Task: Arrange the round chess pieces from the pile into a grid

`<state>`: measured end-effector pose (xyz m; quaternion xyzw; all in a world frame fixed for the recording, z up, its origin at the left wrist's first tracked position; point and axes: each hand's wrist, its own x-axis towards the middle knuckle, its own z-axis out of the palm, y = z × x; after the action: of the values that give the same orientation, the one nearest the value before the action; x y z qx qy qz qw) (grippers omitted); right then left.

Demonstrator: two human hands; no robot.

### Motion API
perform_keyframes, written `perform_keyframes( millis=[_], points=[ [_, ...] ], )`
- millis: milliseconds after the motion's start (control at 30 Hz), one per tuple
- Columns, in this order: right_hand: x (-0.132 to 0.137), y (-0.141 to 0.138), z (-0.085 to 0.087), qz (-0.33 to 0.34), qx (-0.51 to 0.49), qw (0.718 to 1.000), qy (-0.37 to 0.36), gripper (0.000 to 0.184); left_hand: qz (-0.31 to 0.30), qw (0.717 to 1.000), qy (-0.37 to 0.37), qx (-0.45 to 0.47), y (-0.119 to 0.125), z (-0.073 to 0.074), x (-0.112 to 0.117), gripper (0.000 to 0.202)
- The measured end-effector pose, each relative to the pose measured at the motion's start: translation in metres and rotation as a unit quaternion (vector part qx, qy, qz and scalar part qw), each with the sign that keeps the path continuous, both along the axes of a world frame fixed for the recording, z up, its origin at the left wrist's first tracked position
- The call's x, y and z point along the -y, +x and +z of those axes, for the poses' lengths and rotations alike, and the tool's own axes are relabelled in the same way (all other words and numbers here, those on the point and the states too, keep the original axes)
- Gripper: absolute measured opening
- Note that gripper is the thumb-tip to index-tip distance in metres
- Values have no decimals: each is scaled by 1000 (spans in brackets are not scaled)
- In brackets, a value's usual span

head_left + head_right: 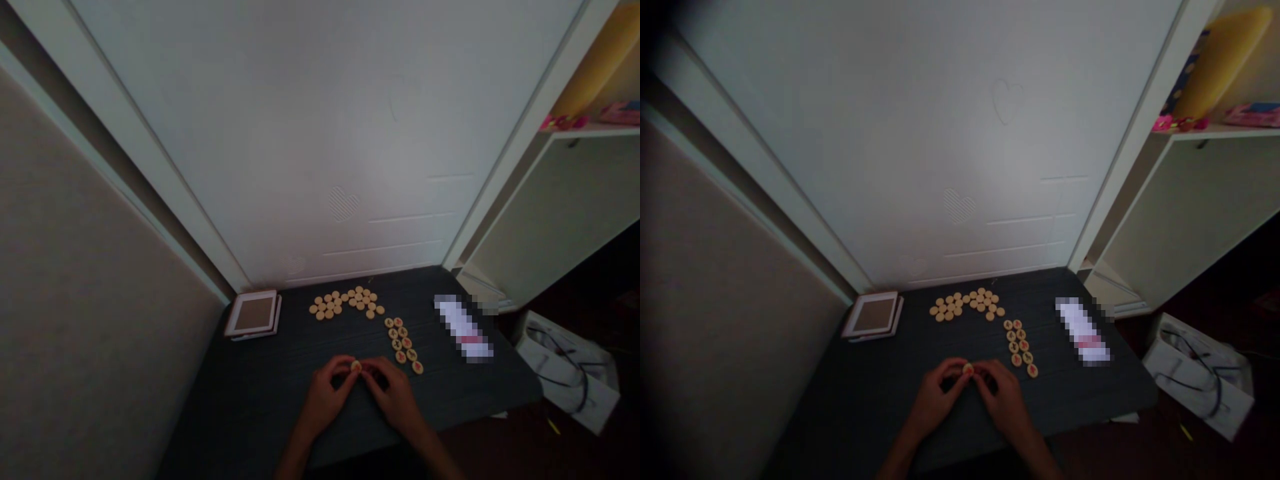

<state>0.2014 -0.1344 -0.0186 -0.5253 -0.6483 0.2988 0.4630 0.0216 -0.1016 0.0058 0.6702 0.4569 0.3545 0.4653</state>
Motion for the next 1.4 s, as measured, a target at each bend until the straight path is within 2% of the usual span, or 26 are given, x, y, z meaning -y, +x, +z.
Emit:
perform_keyframes(
  millis=[167, 367, 633, 967, 1200, 1400],
  points=[
    [0, 1, 0, -11, -9, 1000, -3, 20, -9, 1000, -6, 9, -1, 3, 0, 28],
    [-2, 4, -1, -10, -23, 1000, 6, 20, -29, 999, -23, 20, -4, -3, 0, 28],
    [-3, 4, 3, 21, -28, 999, 7, 25, -40, 997, -49, 38, -4, -5, 0, 35],
    [-2, 5, -3, -8, -22, 1000, -6, 26, -21, 999, -42, 14, -4, 0, 1, 32],
    [-1, 4, 4, -2, -18, 1000, -17, 25, -3, 998, -37, 59, -4, 3, 0, 22],
    [-1, 2, 6, -5, -24, 999, -24, 30, -3, 998, -35, 54, -3, -2, -1, 20]
  ],
)
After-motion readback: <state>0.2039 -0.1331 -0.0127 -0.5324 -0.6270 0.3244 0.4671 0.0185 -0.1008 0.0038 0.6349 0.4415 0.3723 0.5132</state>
